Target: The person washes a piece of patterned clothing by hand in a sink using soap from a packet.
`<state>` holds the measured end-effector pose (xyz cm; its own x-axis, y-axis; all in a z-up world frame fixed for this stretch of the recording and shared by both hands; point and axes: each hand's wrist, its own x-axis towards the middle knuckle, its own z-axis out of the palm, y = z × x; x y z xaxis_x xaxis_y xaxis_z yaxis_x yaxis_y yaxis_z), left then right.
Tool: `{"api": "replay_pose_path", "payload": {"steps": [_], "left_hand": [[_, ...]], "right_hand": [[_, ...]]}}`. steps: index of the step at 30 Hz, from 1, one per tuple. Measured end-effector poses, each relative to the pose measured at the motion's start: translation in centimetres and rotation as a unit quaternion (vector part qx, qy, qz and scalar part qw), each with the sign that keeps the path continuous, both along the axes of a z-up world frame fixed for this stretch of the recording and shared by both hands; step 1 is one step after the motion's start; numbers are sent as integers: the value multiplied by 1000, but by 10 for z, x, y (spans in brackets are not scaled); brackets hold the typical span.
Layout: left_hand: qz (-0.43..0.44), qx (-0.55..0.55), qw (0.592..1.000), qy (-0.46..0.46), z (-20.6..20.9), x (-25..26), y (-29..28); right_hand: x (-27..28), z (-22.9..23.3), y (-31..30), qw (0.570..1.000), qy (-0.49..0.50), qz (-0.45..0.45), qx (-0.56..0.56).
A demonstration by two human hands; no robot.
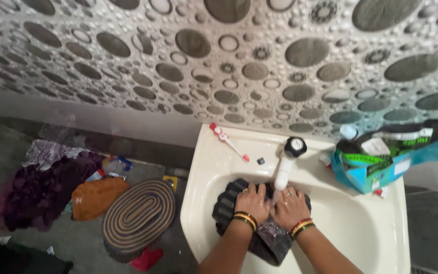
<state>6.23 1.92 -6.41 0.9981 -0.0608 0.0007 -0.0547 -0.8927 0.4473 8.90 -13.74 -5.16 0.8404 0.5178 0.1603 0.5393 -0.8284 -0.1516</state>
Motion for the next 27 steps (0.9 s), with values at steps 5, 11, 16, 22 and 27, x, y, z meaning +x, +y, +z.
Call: {"api": "replay_pose_path", "payload": {"steps": [5,11,16,22,27], "left_hand": [[49,-91,994,19,25,-27,2],[47,-80,995,33,33,-45,0],[39,-83,994,54,34,-47,2],[88,-141,982,90,24,-45,3],[76,-156,981,89,19,-56,10]], "right_hand": [[-11,3,-13,973,97,-37,204],[18,-71,-99,686,453,-202,532],[-3,-16,-153,614,447,-239,605],[-41,70,-140,374,498,-138,770],[-45,105,-108,227,563,92,789]]}}
